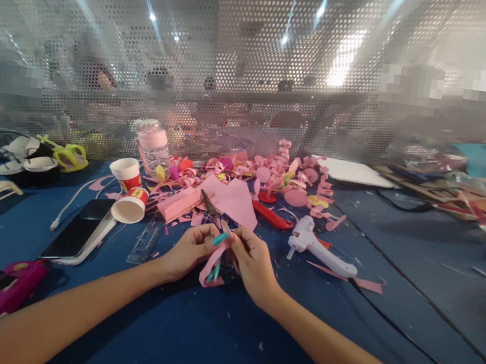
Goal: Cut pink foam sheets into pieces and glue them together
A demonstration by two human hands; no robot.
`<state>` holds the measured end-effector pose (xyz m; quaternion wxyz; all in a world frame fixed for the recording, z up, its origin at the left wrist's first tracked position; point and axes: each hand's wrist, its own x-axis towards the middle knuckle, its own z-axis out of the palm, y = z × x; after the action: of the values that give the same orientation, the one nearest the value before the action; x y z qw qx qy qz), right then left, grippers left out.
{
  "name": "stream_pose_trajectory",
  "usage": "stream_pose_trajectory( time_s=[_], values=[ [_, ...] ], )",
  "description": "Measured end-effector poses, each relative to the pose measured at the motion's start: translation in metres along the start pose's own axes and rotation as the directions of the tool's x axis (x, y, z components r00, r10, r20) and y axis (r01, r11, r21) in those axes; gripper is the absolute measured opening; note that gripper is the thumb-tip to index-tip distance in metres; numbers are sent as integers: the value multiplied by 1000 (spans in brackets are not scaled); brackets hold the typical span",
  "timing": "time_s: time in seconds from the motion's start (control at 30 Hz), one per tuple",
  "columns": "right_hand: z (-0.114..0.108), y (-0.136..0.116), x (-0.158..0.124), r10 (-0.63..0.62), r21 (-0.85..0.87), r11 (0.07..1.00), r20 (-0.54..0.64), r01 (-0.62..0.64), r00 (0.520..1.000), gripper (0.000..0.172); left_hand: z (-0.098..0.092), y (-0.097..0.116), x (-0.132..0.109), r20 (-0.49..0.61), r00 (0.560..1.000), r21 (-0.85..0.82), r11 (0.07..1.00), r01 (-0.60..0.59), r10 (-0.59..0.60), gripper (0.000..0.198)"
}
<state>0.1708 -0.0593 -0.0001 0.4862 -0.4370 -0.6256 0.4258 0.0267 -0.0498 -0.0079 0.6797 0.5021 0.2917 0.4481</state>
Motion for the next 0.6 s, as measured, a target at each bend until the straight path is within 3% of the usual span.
stream_pose_trajectory(
  time_s=[0.2,0.43,0.6],
  values=[
    [2,-1,0,32,43,999,-53,-30,998,33,0,-1,0,64,995,-66,994,84,-79,39],
    [9,-3,-4,-125,-109,987,-96,115,987,30,4,1,-3,31,999,215,976,-39,33,38],
    [13,-3,-7,-146,-106,985,-60,139,988,31,9,5,-6,-12,991,354,928,-118,131,36]
  ],
)
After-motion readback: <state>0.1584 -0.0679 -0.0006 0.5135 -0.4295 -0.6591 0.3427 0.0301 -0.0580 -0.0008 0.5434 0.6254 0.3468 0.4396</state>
